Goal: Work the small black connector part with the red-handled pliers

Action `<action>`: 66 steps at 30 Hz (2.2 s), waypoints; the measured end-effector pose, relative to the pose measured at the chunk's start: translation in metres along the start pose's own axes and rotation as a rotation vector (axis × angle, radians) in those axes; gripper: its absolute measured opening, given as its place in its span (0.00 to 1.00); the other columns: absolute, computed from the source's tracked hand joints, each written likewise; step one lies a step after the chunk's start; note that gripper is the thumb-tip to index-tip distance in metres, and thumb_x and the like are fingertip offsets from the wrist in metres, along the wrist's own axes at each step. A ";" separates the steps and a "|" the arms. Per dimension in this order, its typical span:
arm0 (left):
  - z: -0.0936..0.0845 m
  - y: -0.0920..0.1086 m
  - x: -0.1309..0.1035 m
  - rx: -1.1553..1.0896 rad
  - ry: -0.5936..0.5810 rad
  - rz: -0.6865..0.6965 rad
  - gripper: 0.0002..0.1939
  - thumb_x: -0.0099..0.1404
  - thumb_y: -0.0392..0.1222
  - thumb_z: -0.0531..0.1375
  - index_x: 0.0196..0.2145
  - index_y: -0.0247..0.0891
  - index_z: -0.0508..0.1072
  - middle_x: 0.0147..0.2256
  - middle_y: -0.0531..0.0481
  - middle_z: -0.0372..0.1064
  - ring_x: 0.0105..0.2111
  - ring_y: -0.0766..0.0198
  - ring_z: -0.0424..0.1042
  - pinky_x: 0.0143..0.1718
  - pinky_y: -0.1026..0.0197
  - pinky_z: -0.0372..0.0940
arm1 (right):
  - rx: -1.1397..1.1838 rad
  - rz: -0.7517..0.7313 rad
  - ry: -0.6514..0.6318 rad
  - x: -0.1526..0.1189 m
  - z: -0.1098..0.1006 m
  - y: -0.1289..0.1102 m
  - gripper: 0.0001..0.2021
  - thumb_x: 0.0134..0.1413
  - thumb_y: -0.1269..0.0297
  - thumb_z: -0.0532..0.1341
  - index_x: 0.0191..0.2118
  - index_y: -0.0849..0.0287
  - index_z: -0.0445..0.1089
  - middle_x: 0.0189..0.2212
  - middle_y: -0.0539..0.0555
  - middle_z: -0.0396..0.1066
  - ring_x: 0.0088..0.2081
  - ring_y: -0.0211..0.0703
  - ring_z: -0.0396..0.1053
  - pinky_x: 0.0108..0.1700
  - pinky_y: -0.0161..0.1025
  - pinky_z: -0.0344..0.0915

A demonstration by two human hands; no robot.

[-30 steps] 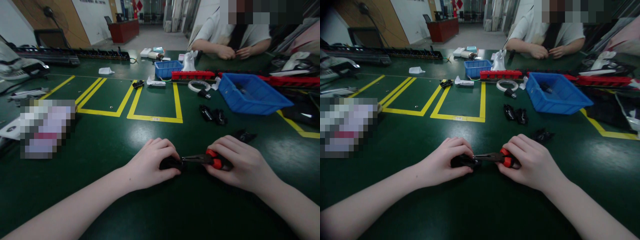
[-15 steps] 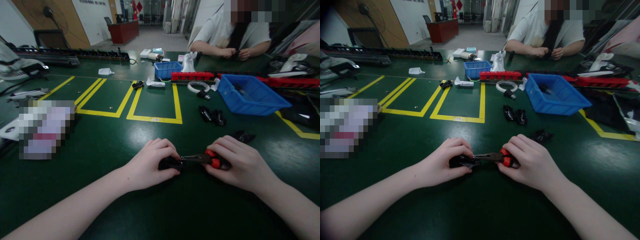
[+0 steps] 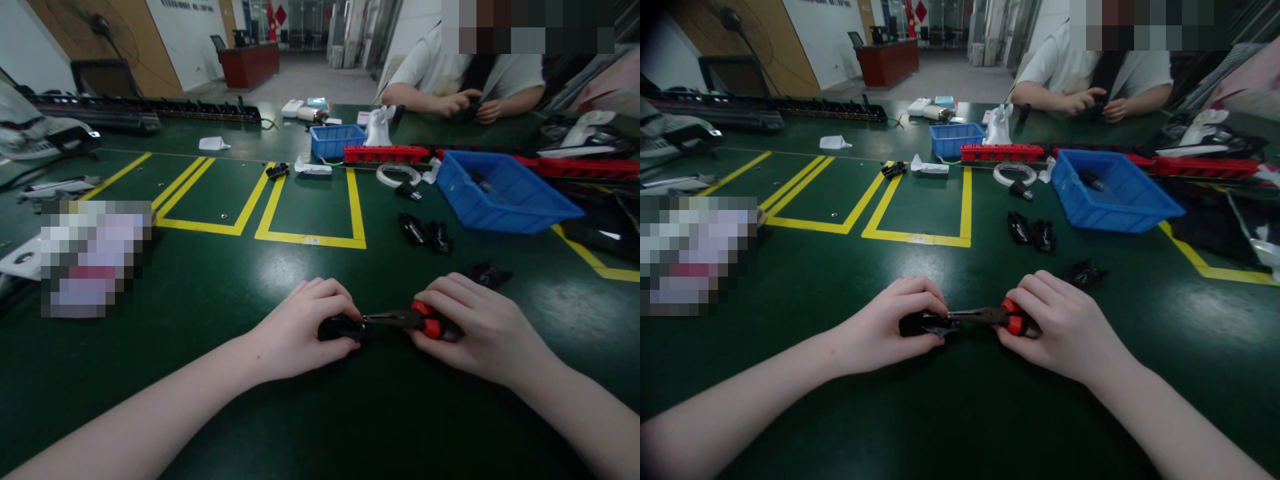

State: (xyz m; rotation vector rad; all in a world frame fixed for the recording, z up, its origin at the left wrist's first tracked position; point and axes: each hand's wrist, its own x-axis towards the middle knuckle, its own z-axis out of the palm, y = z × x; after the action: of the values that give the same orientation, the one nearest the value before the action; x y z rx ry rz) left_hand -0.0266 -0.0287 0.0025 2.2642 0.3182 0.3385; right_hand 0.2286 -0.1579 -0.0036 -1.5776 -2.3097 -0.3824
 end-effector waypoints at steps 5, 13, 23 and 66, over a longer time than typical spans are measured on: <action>-0.001 -0.001 0.000 0.007 -0.033 0.007 0.10 0.65 0.34 0.66 0.43 0.39 0.73 0.45 0.50 0.70 0.46 0.58 0.68 0.50 0.52 0.62 | 0.008 0.007 -0.006 -0.004 0.005 0.001 0.09 0.59 0.60 0.60 0.39 0.60 0.67 0.33 0.55 0.67 0.33 0.44 0.65 0.32 0.40 0.63; -0.003 0.004 -0.001 0.018 -0.031 0.030 0.09 0.67 0.34 0.64 0.45 0.39 0.70 0.47 0.48 0.70 0.47 0.57 0.68 0.51 0.52 0.62 | 0.036 0.018 0.004 -0.004 0.003 -0.002 0.08 0.58 0.60 0.61 0.39 0.60 0.67 0.33 0.55 0.68 0.33 0.43 0.65 0.32 0.39 0.64; -0.002 0.001 0.000 0.025 -0.030 0.029 0.10 0.66 0.34 0.64 0.45 0.39 0.70 0.47 0.48 0.69 0.47 0.57 0.68 0.50 0.52 0.63 | 0.046 0.059 0.006 0.001 -0.001 -0.011 0.07 0.57 0.61 0.61 0.37 0.60 0.68 0.32 0.56 0.69 0.32 0.44 0.66 0.31 0.40 0.65; -0.027 -0.022 -0.016 0.186 -0.075 0.295 0.09 0.69 0.38 0.59 0.46 0.36 0.74 0.58 0.40 0.69 0.64 0.55 0.62 0.63 0.49 0.61 | 0.011 0.319 -0.024 -0.043 0.007 0.010 0.29 0.60 0.43 0.58 0.61 0.53 0.63 0.52 0.61 0.72 0.48 0.59 0.74 0.45 0.56 0.74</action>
State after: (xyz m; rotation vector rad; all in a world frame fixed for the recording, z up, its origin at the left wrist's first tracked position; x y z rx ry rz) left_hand -0.0533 -0.0008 0.0010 2.5040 -0.0277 0.3873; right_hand 0.2517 -0.1877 -0.0271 -1.9127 -2.0235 -0.2721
